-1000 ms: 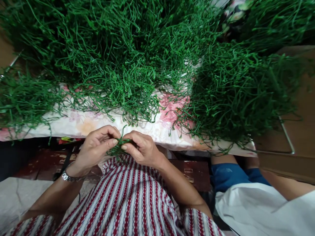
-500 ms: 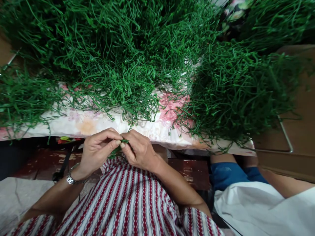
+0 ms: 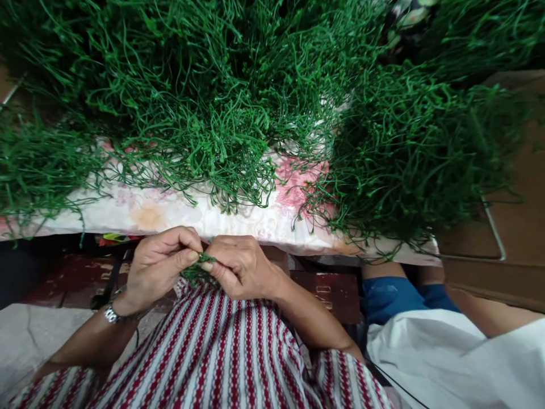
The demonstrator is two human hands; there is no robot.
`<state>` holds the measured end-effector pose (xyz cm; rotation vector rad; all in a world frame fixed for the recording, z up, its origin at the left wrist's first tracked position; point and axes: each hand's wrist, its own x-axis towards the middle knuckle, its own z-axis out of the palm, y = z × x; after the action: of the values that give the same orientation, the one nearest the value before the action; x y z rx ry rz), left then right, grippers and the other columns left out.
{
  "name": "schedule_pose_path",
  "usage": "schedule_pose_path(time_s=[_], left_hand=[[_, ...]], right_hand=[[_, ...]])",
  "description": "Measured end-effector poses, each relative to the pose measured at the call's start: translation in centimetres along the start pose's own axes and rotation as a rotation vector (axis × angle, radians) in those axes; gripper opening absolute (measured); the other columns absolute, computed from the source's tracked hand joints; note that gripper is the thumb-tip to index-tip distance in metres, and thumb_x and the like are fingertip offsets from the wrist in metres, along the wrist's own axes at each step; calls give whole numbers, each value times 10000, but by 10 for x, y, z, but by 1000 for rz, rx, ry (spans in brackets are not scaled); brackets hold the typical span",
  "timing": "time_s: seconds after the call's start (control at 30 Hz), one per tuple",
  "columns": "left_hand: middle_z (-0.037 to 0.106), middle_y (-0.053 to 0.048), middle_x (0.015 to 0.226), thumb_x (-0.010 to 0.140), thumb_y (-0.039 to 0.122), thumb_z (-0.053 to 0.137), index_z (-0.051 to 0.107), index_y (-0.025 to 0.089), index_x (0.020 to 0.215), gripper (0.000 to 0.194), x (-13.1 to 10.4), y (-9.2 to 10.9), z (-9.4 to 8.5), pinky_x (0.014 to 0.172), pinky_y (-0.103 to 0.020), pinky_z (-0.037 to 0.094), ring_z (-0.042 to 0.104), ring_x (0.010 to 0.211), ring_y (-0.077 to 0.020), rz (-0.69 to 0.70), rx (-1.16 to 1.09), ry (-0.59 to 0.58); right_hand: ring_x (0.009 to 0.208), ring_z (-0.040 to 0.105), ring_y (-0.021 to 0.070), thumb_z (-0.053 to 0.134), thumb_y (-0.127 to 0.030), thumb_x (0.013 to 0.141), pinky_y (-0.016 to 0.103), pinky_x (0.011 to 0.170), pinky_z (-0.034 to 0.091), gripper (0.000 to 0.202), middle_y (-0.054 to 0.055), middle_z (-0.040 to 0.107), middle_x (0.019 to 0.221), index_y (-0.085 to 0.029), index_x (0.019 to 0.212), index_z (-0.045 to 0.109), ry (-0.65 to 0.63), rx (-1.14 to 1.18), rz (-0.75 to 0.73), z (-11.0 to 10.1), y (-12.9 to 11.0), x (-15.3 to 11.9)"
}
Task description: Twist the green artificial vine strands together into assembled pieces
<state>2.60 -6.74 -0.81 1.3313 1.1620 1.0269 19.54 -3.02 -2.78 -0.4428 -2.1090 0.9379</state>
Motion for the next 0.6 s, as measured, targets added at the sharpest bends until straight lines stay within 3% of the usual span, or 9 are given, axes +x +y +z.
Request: schedule_pose_path(time_s=[0.27, 0.6], left_hand=[[496, 20, 620, 821, 161, 536, 552, 162, 708, 114, 2, 4, -6, 558, -220, 341, 445, 587, -95, 54, 108, -43], [500, 35, 599, 814, 97, 520, 537, 160, 688, 141, 1, 10, -4, 541, -190, 352, 452, 557, -67, 145, 174, -138]], right_hand=[[571, 447, 99, 414, -144, 895, 227, 557, 372, 202, -4, 467, 605, -171, 700, 454, -9, 53, 32, -2, -3, -1], [565, 411, 99, 383, -253, 929, 237, 548, 348, 297, -11, 406, 596, -170, 651, 450, -187, 245, 137, -12, -3, 0]])
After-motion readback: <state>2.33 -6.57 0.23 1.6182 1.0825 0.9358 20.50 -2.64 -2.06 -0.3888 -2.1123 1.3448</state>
